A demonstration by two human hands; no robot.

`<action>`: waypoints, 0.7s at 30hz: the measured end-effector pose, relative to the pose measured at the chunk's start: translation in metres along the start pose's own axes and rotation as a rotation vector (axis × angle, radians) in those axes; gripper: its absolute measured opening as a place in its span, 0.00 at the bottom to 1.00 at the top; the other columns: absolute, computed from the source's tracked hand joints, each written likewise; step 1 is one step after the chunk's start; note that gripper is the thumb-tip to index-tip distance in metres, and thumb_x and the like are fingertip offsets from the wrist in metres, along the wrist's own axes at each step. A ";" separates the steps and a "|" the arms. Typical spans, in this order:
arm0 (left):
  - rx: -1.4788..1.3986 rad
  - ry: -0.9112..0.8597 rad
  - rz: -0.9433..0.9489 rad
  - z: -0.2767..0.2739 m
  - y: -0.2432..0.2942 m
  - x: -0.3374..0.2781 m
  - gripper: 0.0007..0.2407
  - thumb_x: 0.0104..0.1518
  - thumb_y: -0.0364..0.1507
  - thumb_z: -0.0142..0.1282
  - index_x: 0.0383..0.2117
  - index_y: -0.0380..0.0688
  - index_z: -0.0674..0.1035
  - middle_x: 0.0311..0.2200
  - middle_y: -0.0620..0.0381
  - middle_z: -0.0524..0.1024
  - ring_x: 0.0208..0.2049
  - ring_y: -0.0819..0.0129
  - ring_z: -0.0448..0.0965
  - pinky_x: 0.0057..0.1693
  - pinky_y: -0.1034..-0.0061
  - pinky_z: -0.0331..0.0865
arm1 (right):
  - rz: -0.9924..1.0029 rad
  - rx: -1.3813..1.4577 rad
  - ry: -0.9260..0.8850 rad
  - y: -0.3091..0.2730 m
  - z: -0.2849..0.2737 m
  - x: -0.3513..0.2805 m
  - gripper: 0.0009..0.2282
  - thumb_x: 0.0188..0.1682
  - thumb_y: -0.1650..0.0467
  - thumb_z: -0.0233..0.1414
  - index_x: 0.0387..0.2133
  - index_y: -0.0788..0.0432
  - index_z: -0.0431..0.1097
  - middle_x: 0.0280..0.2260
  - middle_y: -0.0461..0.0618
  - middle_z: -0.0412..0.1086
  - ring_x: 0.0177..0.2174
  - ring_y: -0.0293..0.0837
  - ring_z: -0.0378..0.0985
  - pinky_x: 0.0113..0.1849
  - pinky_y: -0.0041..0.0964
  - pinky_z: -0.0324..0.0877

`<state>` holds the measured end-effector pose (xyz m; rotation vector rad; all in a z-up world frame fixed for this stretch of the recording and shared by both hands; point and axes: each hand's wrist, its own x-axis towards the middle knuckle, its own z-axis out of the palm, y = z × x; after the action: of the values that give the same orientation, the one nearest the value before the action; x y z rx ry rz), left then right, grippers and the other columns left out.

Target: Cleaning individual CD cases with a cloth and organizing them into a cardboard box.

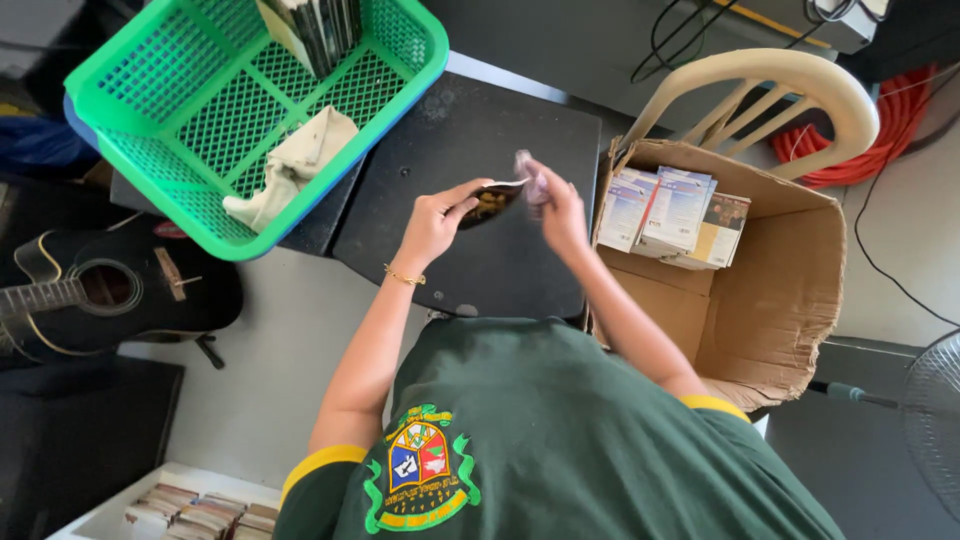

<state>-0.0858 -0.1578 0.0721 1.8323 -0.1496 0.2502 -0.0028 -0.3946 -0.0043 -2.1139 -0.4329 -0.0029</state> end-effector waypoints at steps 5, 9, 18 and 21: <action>-0.028 0.041 0.008 -0.008 0.008 -0.004 0.10 0.64 0.22 0.55 0.48 0.48 0.84 0.44 0.50 0.83 0.48 0.52 0.81 0.55 0.63 0.75 | -0.190 0.125 0.185 -0.078 -0.016 0.013 0.32 0.45 0.88 0.41 0.60 0.47 0.69 0.55 0.54 0.71 0.57 0.58 0.70 0.61 0.59 0.56; -0.027 0.106 0.048 0.000 -0.018 -0.005 0.10 0.62 0.23 0.59 0.48 0.48 0.84 0.42 0.51 0.84 0.48 0.54 0.81 0.52 0.62 0.77 | -0.416 0.116 0.158 -0.110 -0.002 0.000 0.30 0.44 0.89 0.45 0.57 0.52 0.72 0.59 0.52 0.68 0.61 0.52 0.66 0.65 0.55 0.44; -0.278 0.246 0.047 -0.005 -0.018 -0.010 0.11 0.62 0.20 0.58 0.49 0.41 0.83 0.41 0.47 0.84 0.45 0.63 0.83 0.52 0.63 0.77 | -0.024 0.394 0.369 -0.078 -0.001 0.007 0.25 0.54 0.85 0.42 0.61 0.48 0.67 0.51 0.60 0.73 0.48 0.47 0.75 0.52 0.50 0.71; -0.395 0.319 0.064 0.010 -0.002 0.004 0.11 0.63 0.18 0.55 0.51 0.40 0.81 0.41 0.47 0.83 0.46 0.65 0.81 0.54 0.61 0.76 | 0.010 0.505 0.348 -0.132 0.009 -0.005 0.17 0.61 0.78 0.42 0.58 0.49 0.69 0.40 0.54 0.76 0.34 0.42 0.74 0.35 0.42 0.77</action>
<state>-0.0808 -0.1667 0.0684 1.3779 -0.0305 0.5157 -0.0495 -0.3237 0.0970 -1.5766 -0.1873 -0.2293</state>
